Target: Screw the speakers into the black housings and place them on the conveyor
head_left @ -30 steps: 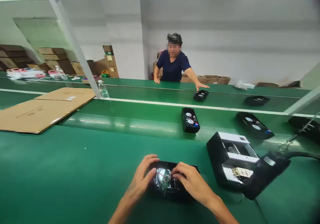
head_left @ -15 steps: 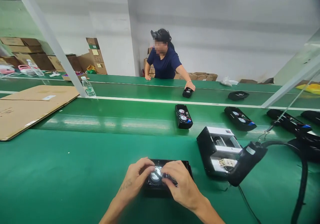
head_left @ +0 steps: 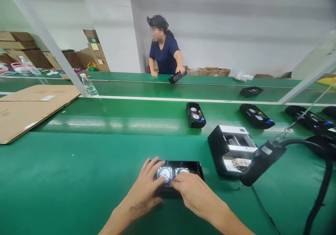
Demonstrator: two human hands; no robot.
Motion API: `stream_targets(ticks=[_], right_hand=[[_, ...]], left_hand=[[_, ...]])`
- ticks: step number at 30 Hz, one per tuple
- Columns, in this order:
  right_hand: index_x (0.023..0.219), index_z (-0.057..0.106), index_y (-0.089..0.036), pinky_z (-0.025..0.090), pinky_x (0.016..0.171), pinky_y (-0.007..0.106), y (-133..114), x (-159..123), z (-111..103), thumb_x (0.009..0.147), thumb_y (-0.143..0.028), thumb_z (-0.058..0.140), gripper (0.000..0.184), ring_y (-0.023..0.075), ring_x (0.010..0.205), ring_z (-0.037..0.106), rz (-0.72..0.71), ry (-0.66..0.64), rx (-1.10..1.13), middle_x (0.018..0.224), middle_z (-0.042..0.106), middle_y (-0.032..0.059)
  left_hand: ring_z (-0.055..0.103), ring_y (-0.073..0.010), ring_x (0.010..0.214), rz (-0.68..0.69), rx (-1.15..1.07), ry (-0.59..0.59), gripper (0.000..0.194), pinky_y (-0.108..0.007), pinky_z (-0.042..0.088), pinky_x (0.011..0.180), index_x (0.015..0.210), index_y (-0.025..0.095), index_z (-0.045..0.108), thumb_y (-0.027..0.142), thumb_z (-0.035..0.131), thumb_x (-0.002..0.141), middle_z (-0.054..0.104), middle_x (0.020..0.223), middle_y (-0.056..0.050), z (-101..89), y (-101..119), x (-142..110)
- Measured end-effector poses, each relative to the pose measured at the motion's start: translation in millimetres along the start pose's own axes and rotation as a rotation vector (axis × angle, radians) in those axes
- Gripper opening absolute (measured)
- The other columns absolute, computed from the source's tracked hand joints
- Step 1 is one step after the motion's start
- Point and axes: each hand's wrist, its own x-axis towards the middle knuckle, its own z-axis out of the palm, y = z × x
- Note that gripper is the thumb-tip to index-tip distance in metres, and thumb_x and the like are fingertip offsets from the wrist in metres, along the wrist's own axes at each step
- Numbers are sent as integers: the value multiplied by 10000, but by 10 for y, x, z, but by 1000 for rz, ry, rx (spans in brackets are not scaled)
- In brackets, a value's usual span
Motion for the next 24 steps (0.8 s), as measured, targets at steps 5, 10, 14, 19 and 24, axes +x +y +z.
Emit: stream_targets(ticks=[5,10,14,19,24], right_hand=[[1091,748,-158,513,884,391,-45,82,42,881,20,462,397,271,999,680,-37,-77,-24,1075,757,106],[1083,778,-201,480,793,338,-1,107,-31,861,44,446,469,234,925,694,-46,-132,82,1035,774,91],[1111,779,-237,466,773,325,3,106,-105,808,26,501,488,237,911,696,-42,-153,138,1009,775,82],[1051,739,-162,494,842,378,-53,97,-72,788,-100,602,302,288,918,690,-34,-130,102,996,753,127],[1074,700,-170,518,859,425,-127,70,280,833,-203,651,248,334,986,687,66,-34,-8,1121,727,142]], left_hand=[[296,-402,1561,10,63,33,504,-764,211,1256,1099,230,630,-9,776,679,459,1590,-117,153,22,-21],[283,-397,1571,-2,56,16,387,-765,192,1259,1049,224,639,-13,696,749,476,1579,-125,119,62,-20],[303,-401,1562,3,35,-8,315,-762,199,1256,995,208,656,-2,688,762,508,1561,-133,65,85,10],[331,-402,1545,-5,-33,-36,242,-748,176,1260,933,224,717,66,747,753,579,1516,-73,58,45,48],[388,-409,1489,-88,-97,-53,311,-714,194,1239,905,305,779,134,847,654,701,1349,6,126,11,112]])
